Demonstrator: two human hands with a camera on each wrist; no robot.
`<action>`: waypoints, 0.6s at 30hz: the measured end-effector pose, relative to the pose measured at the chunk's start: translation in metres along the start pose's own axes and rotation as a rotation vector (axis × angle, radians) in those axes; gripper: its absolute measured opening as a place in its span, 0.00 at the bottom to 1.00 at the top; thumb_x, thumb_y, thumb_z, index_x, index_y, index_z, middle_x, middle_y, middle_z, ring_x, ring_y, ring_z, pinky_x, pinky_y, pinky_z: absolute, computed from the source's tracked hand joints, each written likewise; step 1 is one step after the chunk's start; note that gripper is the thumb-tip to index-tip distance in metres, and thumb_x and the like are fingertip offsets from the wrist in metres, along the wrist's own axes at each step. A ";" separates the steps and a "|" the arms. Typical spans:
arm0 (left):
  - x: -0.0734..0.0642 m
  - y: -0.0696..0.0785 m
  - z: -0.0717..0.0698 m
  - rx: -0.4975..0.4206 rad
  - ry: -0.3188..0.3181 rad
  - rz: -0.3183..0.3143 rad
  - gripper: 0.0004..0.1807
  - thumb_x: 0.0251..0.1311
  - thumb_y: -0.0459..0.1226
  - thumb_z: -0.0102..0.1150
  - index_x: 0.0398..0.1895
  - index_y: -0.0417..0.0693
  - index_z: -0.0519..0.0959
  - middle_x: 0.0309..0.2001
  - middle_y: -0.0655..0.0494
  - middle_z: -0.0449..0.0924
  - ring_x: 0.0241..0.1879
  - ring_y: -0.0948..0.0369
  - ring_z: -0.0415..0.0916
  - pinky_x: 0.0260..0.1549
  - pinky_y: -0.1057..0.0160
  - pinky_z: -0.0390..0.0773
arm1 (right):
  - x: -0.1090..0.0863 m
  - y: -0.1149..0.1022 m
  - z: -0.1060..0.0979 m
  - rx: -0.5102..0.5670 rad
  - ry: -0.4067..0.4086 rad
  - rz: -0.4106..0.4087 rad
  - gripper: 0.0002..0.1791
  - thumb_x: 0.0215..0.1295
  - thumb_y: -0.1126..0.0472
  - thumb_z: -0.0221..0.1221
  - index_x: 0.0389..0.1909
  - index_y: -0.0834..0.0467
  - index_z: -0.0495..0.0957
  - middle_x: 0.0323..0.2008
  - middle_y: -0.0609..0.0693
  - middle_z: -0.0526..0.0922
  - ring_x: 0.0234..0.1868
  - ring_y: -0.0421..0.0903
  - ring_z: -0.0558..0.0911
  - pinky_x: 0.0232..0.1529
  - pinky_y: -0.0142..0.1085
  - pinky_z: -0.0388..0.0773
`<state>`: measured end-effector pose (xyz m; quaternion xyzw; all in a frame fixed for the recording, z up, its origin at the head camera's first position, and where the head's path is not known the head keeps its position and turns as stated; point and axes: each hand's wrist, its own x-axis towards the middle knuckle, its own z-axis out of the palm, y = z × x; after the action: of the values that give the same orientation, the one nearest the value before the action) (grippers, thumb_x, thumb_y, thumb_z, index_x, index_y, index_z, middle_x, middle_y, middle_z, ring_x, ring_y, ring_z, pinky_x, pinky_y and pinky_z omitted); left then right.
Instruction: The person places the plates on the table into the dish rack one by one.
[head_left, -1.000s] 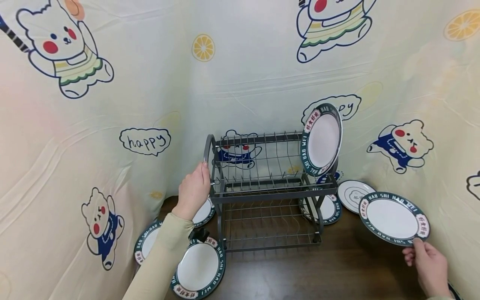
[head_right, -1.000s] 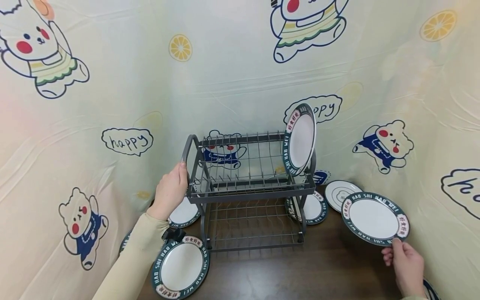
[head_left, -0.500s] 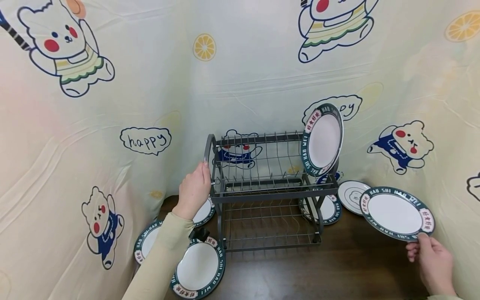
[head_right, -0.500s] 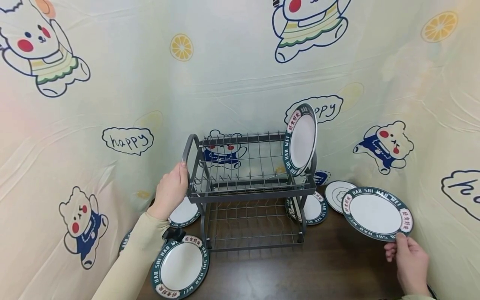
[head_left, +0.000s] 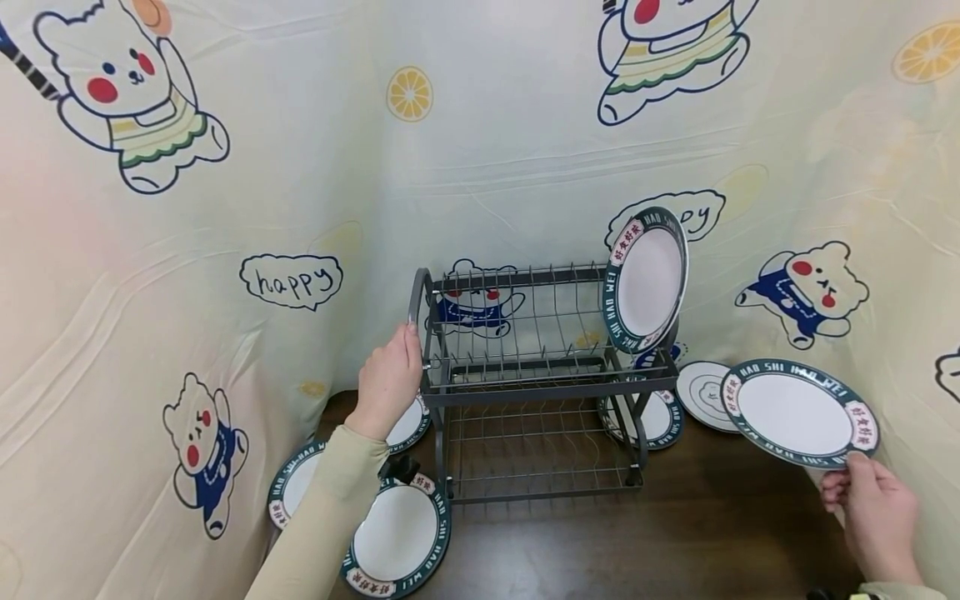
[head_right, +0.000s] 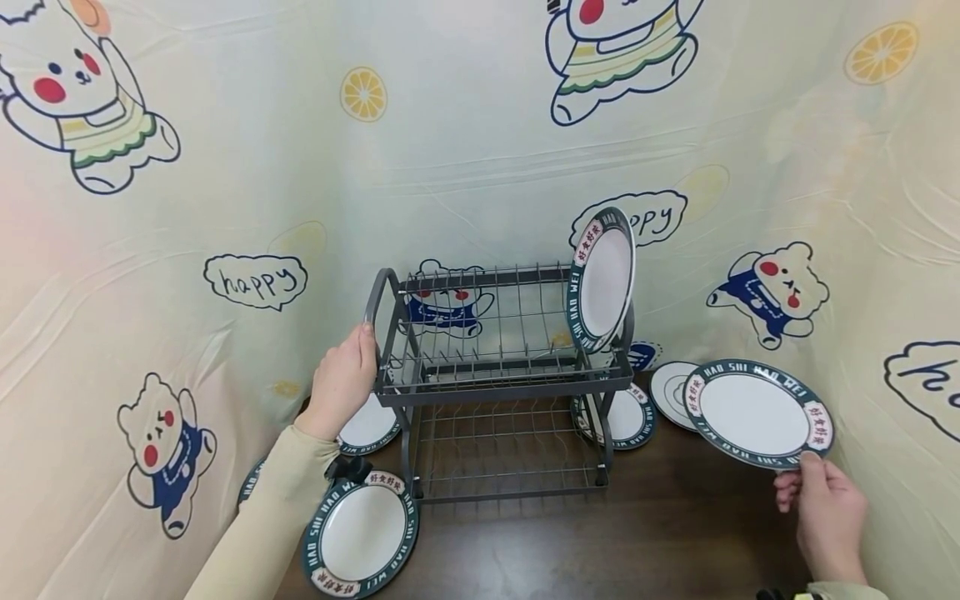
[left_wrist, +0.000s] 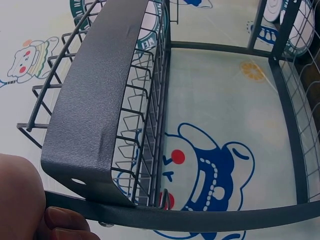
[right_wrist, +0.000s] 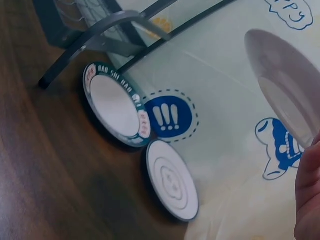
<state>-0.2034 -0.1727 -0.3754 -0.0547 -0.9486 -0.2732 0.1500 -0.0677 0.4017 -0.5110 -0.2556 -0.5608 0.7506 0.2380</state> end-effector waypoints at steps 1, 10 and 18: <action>0.000 0.000 0.000 0.000 0.001 0.000 0.22 0.85 0.46 0.29 0.36 0.44 0.69 0.18 0.54 0.62 0.14 0.57 0.59 0.14 0.61 0.59 | 0.000 -0.002 0.001 0.006 0.003 -0.003 0.24 0.78 0.63 0.50 0.18 0.61 0.80 0.12 0.49 0.79 0.09 0.40 0.74 0.11 0.31 0.71; 0.000 0.000 -0.001 -0.001 -0.002 -0.003 0.22 0.85 0.46 0.31 0.36 0.44 0.69 0.18 0.54 0.63 0.13 0.57 0.60 0.14 0.62 0.59 | -0.006 -0.022 0.010 0.080 -0.013 -0.024 0.25 0.79 0.63 0.50 0.18 0.62 0.79 0.12 0.50 0.78 0.09 0.40 0.74 0.11 0.30 0.71; 0.000 0.000 0.000 -0.004 0.003 -0.009 0.21 0.85 0.45 0.32 0.37 0.43 0.70 0.18 0.54 0.63 0.13 0.57 0.60 0.14 0.62 0.59 | -0.013 -0.041 0.018 0.202 -0.042 -0.036 0.24 0.79 0.62 0.53 0.19 0.65 0.79 0.11 0.53 0.79 0.08 0.42 0.75 0.10 0.31 0.70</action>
<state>-0.2030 -0.1725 -0.3755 -0.0503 -0.9480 -0.2761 0.1499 -0.0670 0.3907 -0.4655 -0.2043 -0.4917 0.8041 0.2644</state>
